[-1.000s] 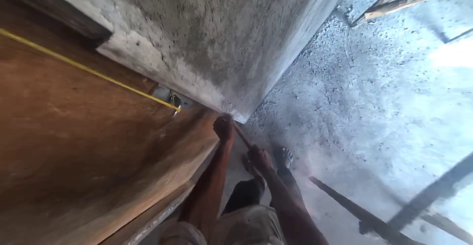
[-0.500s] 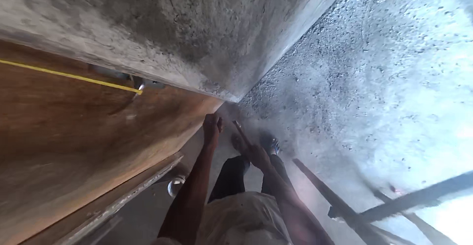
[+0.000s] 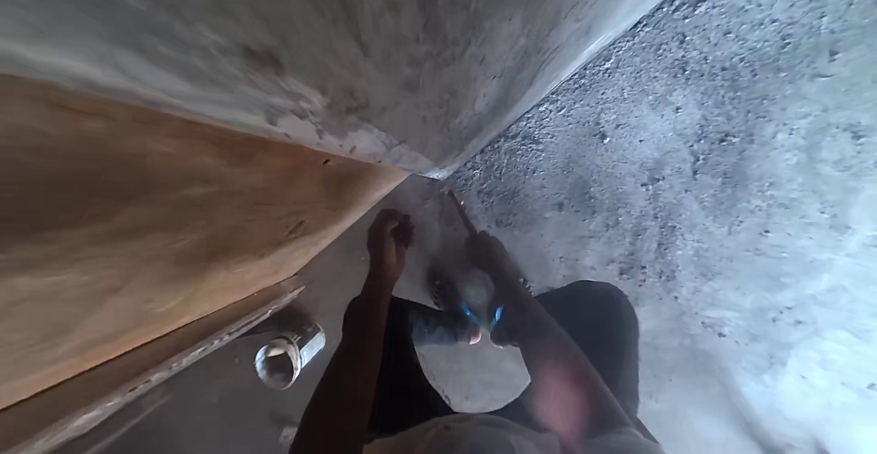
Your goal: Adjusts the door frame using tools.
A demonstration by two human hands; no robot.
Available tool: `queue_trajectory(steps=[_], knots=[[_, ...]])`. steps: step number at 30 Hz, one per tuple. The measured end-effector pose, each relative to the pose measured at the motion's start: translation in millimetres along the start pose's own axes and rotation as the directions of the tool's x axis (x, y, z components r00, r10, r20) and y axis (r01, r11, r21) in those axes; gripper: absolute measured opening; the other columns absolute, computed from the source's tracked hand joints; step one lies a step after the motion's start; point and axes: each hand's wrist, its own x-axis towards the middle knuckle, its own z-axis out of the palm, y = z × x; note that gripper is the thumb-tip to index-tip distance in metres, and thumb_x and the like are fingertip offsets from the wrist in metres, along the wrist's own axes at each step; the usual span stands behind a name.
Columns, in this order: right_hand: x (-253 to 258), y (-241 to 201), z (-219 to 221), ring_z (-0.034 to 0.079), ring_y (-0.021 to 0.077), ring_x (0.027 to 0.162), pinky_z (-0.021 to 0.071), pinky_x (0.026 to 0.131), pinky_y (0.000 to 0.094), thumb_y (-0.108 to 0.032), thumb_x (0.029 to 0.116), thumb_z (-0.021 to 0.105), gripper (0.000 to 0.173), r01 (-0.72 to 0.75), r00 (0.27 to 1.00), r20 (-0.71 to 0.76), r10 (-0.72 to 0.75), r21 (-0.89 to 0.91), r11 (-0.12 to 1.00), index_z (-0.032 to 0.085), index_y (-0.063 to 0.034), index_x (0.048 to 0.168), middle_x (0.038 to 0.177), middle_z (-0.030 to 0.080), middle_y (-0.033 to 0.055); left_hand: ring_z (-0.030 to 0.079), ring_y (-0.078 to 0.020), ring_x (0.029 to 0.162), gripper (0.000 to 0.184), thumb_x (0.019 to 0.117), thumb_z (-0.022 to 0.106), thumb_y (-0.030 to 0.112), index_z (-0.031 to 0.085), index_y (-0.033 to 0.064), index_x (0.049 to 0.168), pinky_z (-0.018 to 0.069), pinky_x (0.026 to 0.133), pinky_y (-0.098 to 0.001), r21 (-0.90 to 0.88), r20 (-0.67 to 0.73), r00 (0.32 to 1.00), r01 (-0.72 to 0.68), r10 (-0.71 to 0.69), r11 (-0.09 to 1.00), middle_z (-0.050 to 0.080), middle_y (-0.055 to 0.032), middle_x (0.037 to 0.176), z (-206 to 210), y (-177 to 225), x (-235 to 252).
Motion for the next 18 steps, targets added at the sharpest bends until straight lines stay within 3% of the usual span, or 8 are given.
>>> queue_trajectory(steps=[4,7,10,15,17,18], knots=[[75,11,15,0.064,0.0387,0.118,0.0501,0.098,0.0587,-0.036,0.1098,0.042,0.046,-0.020,1.000,-0.013,0.020,-0.036,0.999,0.060,0.0001,0.132,0.128,0.065,0.0236,0.055,-0.0069,0.056,0.018,0.1029,0.042,0.010,0.057,0.0128,0.094,0.0485,0.050,-0.0204,-0.002,0.028,0.999,-0.044,0.044,0.999,0.059,0.0018,0.073,-8,-47,59],[105,17,17,0.066,0.0377,0.112,0.0510,0.095,0.0573,-0.037,0.1106,0.041,0.047,0.014,0.999,-0.039,-0.017,-0.075,0.997,0.061,0.0013,0.128,0.123,0.066,0.0239,0.050,-0.0055,0.051,0.024,0.1057,0.039,0.018,0.054,0.0170,0.087,0.0461,0.049,-0.0198,-0.075,0.061,0.995,-0.079,0.084,0.994,0.052,0.0052,0.066,-9,-67,88],[115,24,18,0.068,0.0369,0.105,0.0524,0.092,0.0551,-0.037,0.1111,0.040,0.048,0.064,0.996,-0.050,-0.069,-0.096,0.993,0.060,0.0035,0.127,0.118,0.066,0.0247,0.044,-0.0050,0.048,0.030,0.1101,0.035,0.024,0.049,0.0184,0.085,0.0416,0.046,-0.0188,-0.165,0.063,0.994,-0.077,0.089,0.983,0.045,0.0067,0.062,-4,-76,106],[118,39,22,0.061,0.0239,0.076,0.0527,0.072,0.0421,-0.041,0.1098,0.045,0.045,0.081,0.995,-0.063,-0.082,-0.024,0.996,0.060,-0.0005,0.121,0.094,0.061,0.0148,0.038,-0.0027,0.044,0.026,0.1093,0.038,0.020,0.055,0.0162,0.089,0.0355,0.042,-0.0168,-0.217,0.057,0.989,-0.122,0.137,0.968,0.044,0.0090,0.059,4,-87,130],[124,50,29,0.064,0.0252,0.081,0.0533,0.075,0.0438,-0.041,0.1089,0.047,0.043,0.117,0.988,-0.091,-0.122,-0.064,0.991,0.060,-0.0013,0.120,0.097,0.063,0.0150,0.034,-0.0017,0.042,0.026,0.1089,0.040,0.025,0.053,0.0172,0.087,0.0307,0.039,-0.0168,-0.110,0.006,0.995,-0.095,0.097,0.989,0.041,0.0095,0.057,7,-96,139],[130,57,35,0.066,0.0292,0.090,0.0534,0.082,0.0479,-0.040,0.1086,0.048,0.044,0.136,0.984,-0.103,-0.145,-0.092,0.986,0.060,-0.0004,0.123,0.105,0.065,0.0179,0.035,-0.0028,0.044,0.023,0.1079,0.043,0.026,0.056,0.0151,0.092,0.0311,0.040,-0.0185,0.025,-0.023,0.995,-0.093,0.093,0.995,0.043,0.0077,0.062,9,-102,141]])
